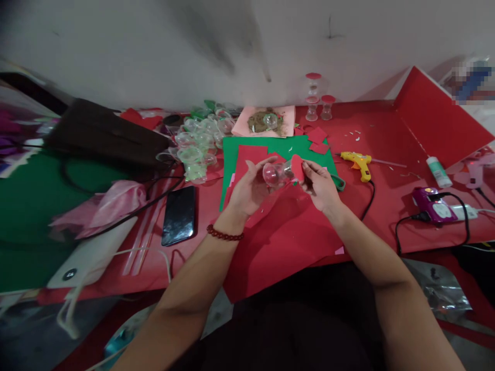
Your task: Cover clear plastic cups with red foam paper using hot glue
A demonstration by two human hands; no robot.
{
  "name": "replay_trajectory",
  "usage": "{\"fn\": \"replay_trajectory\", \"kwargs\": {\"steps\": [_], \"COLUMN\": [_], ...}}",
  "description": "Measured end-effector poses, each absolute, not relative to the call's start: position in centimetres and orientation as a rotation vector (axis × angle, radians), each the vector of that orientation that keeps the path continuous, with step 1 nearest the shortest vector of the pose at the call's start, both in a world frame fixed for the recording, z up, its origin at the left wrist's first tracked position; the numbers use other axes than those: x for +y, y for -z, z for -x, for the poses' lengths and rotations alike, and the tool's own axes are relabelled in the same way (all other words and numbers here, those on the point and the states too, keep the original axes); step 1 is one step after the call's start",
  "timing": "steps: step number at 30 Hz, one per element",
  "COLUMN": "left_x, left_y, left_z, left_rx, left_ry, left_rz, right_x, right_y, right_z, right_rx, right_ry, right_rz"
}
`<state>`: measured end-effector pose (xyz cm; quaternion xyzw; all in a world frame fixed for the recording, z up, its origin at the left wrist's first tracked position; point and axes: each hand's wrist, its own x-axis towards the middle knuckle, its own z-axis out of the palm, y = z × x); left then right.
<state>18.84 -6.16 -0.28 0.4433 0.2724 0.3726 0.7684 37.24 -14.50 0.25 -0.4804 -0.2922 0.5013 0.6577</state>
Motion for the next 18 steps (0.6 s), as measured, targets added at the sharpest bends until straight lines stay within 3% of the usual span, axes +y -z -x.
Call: {"fn": "replay_trajectory", "kwargs": {"steps": [11,16,18], "left_x": [-7.1,-7.1,-7.1], "left_y": [0.1,0.5,0.5], "left_z": [-18.7,-18.9,-19.1], "left_rx": [0.528,0.585,0.604], "left_ry": [-0.633,-0.693,-0.738], "left_rz": [-1.021,-1.039,-1.068], "right_x": [-14.4,-14.4,-14.5], "right_y": [0.5,0.7,0.8], "right_z": [-36.6,-36.2,-36.1], "right_rx": [-0.565,-0.658,-0.769], "right_ry": [-1.854,-1.955,-1.823], "right_rz": [0.953,0.94,1.015]}}
